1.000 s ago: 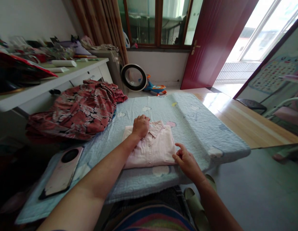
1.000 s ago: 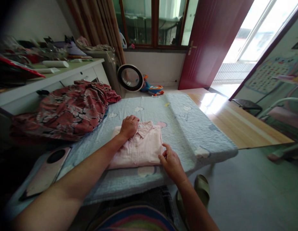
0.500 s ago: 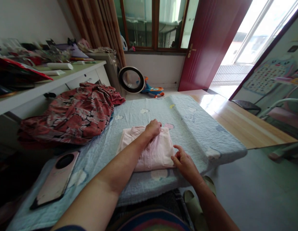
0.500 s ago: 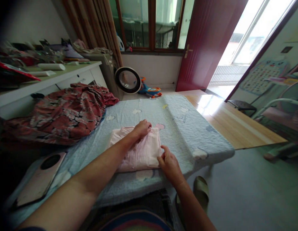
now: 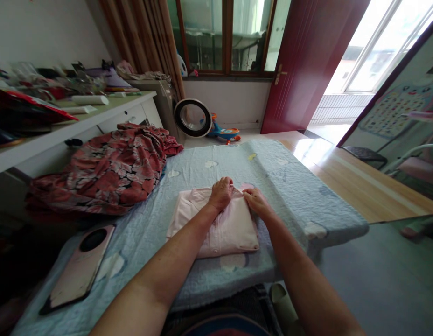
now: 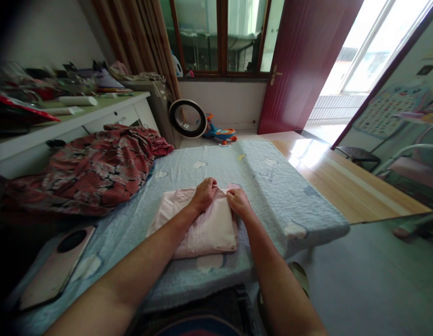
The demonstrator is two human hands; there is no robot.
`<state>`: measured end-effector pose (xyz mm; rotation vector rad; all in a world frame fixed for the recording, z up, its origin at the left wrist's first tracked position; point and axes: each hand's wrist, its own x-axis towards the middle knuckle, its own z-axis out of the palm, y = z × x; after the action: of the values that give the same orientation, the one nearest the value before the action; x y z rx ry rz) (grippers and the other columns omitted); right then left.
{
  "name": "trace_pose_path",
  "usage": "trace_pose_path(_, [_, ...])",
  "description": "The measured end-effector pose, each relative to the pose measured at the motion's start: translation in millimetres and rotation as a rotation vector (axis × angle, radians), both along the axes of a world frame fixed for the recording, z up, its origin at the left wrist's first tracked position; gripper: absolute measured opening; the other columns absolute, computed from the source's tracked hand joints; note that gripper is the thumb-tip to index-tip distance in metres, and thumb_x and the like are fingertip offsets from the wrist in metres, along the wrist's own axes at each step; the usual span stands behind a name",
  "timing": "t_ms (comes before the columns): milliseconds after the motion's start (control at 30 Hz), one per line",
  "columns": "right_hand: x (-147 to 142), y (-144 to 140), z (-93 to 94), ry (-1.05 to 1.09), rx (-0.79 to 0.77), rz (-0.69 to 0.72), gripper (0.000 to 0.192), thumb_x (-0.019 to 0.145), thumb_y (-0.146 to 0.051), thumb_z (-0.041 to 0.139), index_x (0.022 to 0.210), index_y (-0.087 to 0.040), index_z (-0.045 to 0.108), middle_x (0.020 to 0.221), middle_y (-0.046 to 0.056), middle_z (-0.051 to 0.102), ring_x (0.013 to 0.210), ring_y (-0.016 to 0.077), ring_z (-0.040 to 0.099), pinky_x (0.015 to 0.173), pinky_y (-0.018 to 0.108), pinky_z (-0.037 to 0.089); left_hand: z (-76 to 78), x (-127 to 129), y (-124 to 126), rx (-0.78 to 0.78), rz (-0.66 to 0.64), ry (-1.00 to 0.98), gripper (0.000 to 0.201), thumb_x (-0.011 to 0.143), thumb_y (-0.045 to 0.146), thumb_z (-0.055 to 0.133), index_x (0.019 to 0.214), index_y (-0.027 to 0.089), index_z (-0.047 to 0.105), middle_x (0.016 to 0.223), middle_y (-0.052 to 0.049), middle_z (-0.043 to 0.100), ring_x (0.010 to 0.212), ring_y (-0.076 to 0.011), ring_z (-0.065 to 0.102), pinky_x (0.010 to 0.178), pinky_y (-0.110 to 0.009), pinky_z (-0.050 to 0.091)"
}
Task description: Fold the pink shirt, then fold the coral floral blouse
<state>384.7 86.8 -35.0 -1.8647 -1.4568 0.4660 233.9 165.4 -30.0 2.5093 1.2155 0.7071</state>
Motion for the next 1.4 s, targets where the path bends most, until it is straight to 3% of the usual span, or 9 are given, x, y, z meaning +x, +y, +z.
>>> trace_pose_path(333, [-6,0,-22.7,-0.021,0.049,-0.145,0.005,0.069,-0.024,0.056,0.073,-0.022,0.056,0.084,0.002,0.059,0.088,0.0184,0.051,0.083,0.029,0.041,-4.9,-3,-11,0.165,-0.008,-0.002,0.014,0.097,0.02,0.042,0.106,0.02,0.052,0.105,-0.009,0.06,0.103,-0.0232,0.055,0.092,-0.037,0.04])
trace_pose_path(467, [-7,3,-22.0,0.044,0.107,-0.112,0.007,0.07,-0.024,0.053,0.076,-0.021,0.056,0.091,0.003,0.058,0.09,0.0184,0.052,0.084,0.03,0.042,-4.7,-3,-13,0.197,-0.008,-0.002,0.013,0.097,0.02,0.041,0.105,0.02,0.052,0.104,-0.009,0.06,0.102,-0.0234,0.054,0.093,-0.037,0.04])
trace_pose_path(667, [-1,4,-18.2,0.079,0.118,0.076,0.023,0.084,-0.029,0.045,0.074,-0.021,0.063,0.089,0.004,0.063,0.097,0.0195,0.055,0.092,0.033,0.04,-7.8,-3,-13,0.221,0.001,-0.012,0.013,0.096,0.018,0.041,0.104,0.02,0.051,0.104,-0.009,0.059,0.102,-0.0234,0.053,0.093,-0.037,0.039])
trace_pose_path(867, [-4,3,-20.6,0.156,0.171,0.017,0.023,0.076,-0.029,0.055,0.094,-0.022,0.068,0.112,0.006,0.062,0.103,0.0198,0.056,0.094,0.033,0.043,-6.1,-4,-14,0.2,0.005,-0.002,0.014,0.096,0.018,0.041,0.105,0.02,0.051,0.104,-0.009,0.059,0.102,-0.0239,0.054,0.093,-0.038,0.039])
trace_pose_path(1033, [-2,2,-17.9,0.167,0.117,0.026,0.019,0.077,-0.032,0.049,0.074,-0.02,0.064,0.091,0.005,0.062,0.095,0.021,0.056,0.09,0.033,0.043,-7.1,-4,-14,0.216,0.003,-0.002,0.014,0.095,0.017,0.041,0.105,0.02,0.052,0.104,-0.009,0.059,0.102,-0.0242,0.053,0.094,-0.038,0.039])
trace_pose_path(1133, [-1,3,-16.3,0.184,0.15,0.025,0.023,0.079,-0.029,0.041,0.073,-0.021,0.062,0.092,0.005,0.062,0.096,0.0204,0.056,0.092,0.033,0.042,-8.9,-4,-14,0.231,-0.008,-0.017,0.014,0.095,0.017,0.041,0.105,0.019,0.051,0.103,-0.01,0.059,0.101,-0.0241,0.052,0.095,-0.038,0.039])
trace_pose_path(1300, [-3,3,-14.9,0.158,0.077,0.005,0.023,0.078,-0.037,0.048,0.067,-0.02,0.058,0.079,0.002,0.058,0.084,0.0181,0.053,0.079,0.029,0.042,-8.2,-5,-15,0.251,-0.005,-0.014,0.015,0.096,0.017,0.039,0.104,0.019,0.052,0.103,-0.01,0.059,0.101,-0.0243,0.052,0.095,-0.038,0.038])
trace_pose_path(1400, [-3,4,-16.3,0.136,0.108,0.006,0.026,0.082,-0.04,0.046,0.066,-0.021,0.056,0.078,0.001,0.058,0.081,0.017,0.053,0.077,0.029,0.041,-6.0,-5,-17,0.262,0.007,-0.008,0.015,0.096,0.016,0.04,0.104,0.019,0.052,0.101,-0.01,0.059,0.1,-0.0242,0.053,0.096,-0.039,0.037])
